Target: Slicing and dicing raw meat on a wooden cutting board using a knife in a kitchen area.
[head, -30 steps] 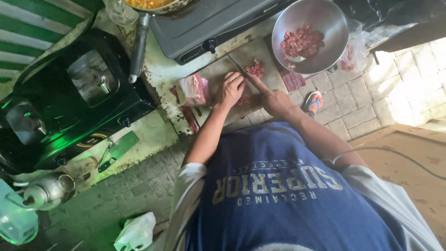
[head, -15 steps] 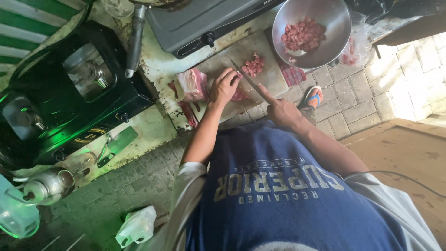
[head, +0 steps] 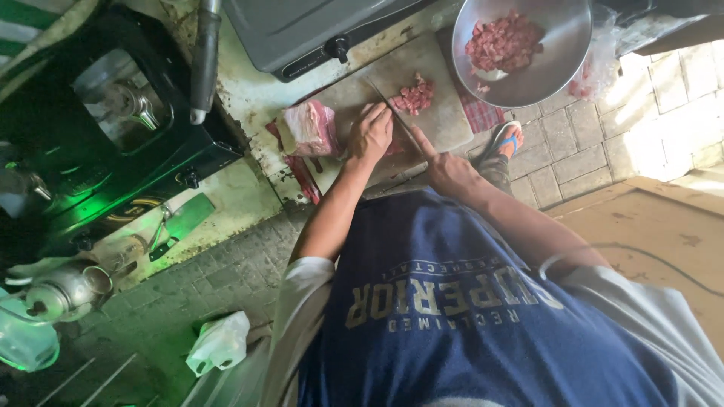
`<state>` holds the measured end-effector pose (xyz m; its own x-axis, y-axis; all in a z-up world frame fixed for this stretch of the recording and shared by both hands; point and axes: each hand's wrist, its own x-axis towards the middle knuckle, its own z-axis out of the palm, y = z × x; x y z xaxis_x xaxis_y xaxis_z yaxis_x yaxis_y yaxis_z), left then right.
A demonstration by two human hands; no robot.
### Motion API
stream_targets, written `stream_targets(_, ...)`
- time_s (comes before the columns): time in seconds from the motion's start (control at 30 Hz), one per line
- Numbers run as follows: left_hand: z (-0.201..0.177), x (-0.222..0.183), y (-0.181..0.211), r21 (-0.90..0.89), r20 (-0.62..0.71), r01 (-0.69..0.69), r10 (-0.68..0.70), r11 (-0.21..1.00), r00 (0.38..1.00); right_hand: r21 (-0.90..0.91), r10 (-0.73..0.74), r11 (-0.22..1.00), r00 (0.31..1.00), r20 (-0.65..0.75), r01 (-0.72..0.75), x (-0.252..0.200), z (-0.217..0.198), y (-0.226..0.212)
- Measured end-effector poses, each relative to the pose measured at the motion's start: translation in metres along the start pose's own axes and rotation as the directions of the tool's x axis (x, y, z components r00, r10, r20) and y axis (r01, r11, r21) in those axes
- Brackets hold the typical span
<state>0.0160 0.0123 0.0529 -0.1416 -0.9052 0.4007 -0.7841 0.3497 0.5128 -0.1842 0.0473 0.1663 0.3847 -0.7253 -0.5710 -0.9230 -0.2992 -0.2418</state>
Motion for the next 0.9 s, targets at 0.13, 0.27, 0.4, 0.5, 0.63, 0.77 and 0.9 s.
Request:
stream_targets(0.13,-0.001,0.000,0.003,0.041,-0.018,-0.019,0.020,0.999,1.000,-0.003,-0.039,0.999,0.997,-0.065,0.039,0.028,-0.001,-0.007)
stream_targets(0.27,-0.006,-0.001,0.005,0.024,0.001,-0.009,0.009,1.000,1.000,0.032,-0.068,0.997,0.992,-0.107,0.072,0.021,-0.017,-0.017)
stream_targets(0.4,0.006,-0.017,-0.005,-0.109,-0.023,0.103,-0.106,0.989,0.994,0.191,0.013,0.982,1.000,0.020,-0.017,0.003,-0.044,-0.018)
stream_targets(0.5,0.013,-0.018,-0.012,-0.151,-0.124,0.161,-0.180,0.975,0.976,0.324,-0.016,0.946,0.996,0.091,-0.015,-0.007,-0.049,-0.004)
stream_targets(0.63,0.011,-0.008,-0.001,-0.174,-0.148,0.241,-0.267,0.955,0.952,0.404,0.077,0.907,0.991,0.110,-0.115,-0.014,-0.024,0.032)
stream_targets(0.77,0.038,-0.008,-0.005,-0.319,-0.100,0.297,-0.344,0.900,0.934,0.497,0.082,0.860,0.993,0.081,-0.112,-0.038,-0.041,0.044)
stream_targets(0.9,0.026,-0.002,0.000,-0.281,-0.043,0.316,-0.341,0.906,0.939,0.504,0.129,0.853,0.990,0.052,-0.138,-0.054,-0.047,0.052)
